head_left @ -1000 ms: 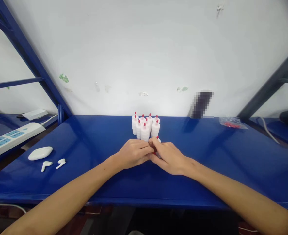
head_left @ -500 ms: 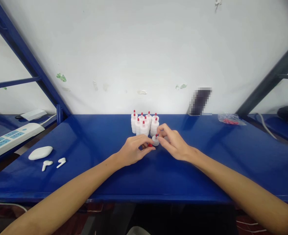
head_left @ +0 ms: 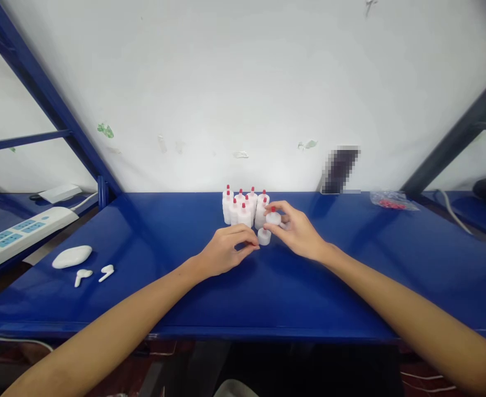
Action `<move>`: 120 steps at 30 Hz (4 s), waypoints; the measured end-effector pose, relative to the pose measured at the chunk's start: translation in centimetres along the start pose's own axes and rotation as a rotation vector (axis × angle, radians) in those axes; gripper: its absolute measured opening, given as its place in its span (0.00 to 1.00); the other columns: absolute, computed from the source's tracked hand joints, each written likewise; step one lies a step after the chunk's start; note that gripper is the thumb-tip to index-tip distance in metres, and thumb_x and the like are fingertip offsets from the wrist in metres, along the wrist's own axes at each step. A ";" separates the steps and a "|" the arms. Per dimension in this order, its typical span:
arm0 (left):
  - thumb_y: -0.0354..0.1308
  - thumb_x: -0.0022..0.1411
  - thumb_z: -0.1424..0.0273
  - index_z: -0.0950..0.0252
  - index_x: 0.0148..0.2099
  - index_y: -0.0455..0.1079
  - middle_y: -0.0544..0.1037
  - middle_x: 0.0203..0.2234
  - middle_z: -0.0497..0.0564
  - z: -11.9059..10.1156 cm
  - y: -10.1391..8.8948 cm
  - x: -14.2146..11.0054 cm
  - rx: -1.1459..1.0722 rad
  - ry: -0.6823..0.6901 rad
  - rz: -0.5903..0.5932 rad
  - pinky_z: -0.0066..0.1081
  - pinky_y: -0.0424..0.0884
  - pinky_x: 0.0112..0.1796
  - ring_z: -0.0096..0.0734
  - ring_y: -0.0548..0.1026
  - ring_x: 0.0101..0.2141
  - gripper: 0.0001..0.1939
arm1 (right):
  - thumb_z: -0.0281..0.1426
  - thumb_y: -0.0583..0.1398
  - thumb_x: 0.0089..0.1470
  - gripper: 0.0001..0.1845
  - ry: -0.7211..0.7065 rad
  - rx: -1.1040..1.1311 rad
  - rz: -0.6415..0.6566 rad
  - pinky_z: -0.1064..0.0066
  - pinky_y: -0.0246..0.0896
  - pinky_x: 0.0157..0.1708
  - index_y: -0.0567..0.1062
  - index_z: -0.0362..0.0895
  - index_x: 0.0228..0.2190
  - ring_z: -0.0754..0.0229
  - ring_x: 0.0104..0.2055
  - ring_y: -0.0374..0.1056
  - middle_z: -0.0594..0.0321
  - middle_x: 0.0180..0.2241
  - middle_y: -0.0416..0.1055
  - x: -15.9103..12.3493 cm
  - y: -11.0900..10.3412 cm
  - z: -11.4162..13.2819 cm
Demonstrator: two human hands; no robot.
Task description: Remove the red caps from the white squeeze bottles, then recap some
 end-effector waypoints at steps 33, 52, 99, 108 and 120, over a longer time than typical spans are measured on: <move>0.68 0.57 0.70 0.67 0.35 0.73 0.79 0.28 0.48 -2.3 0.0 0.5 -0.064 0.022 -0.131 0.22 0.73 0.32 0.23 0.75 0.27 0.08 | 0.41 0.48 0.68 0.15 0.004 0.432 0.100 0.73 0.59 0.21 0.66 0.45 0.36 0.68 0.19 0.63 0.70 0.24 0.62 -2.0 2.1 4.5; 0.66 0.60 0.71 0.66 0.39 0.76 0.82 0.34 0.52 -3.7 0.3 0.6 -0.118 0.020 -0.109 0.27 0.77 0.40 0.28 0.80 0.35 0.04 | 0.35 0.50 0.63 0.14 0.066 0.414 -0.008 0.71 0.58 0.25 0.65 0.45 0.26 0.64 0.25 0.60 0.67 0.24 0.62 -1.7 1.8 4.9; 0.52 0.69 0.65 0.67 0.46 0.74 0.74 0.31 0.49 0.8 2.1 -0.2 -0.465 -0.663 0.126 0.25 0.65 0.31 0.25 0.69 0.30 0.13 | 0.36 0.61 0.53 0.09 0.266 0.423 -0.247 0.73 0.62 0.20 0.76 0.43 0.30 0.64 0.28 0.62 0.63 0.32 0.62 0.4 -0.3 0.4; 0.47 0.72 0.63 0.65 0.48 0.72 0.65 0.23 0.43 -0.3 2.1 -0.3 -0.375 -0.547 0.232 0.23 0.58 0.25 0.21 0.61 0.22 0.15 | 0.34 0.61 0.56 0.09 0.119 0.080 -0.113 0.71 0.53 0.27 0.78 0.43 0.36 0.66 0.25 0.54 0.71 0.22 0.55 0.2 0.4 -0.4; 0.61 0.64 0.75 0.64 0.46 0.72 0.79 0.35 0.50 -2.9 0.0 0.3 0.110 0.178 -0.228 0.24 0.74 0.36 0.25 0.77 0.34 0.08 | 0.44 0.56 0.58 0.21 0.090 0.871 -0.121 0.72 0.60 0.17 0.64 0.49 0.50 0.65 0.19 0.56 0.71 0.24 0.58 -2.5 2.5 4.0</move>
Point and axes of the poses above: each hand's wrist, its own x-axis towards the middle knuckle, its own y-axis out of the palm, z = x × y, the point moved 3 cm from there along x, towards the middle knuckle
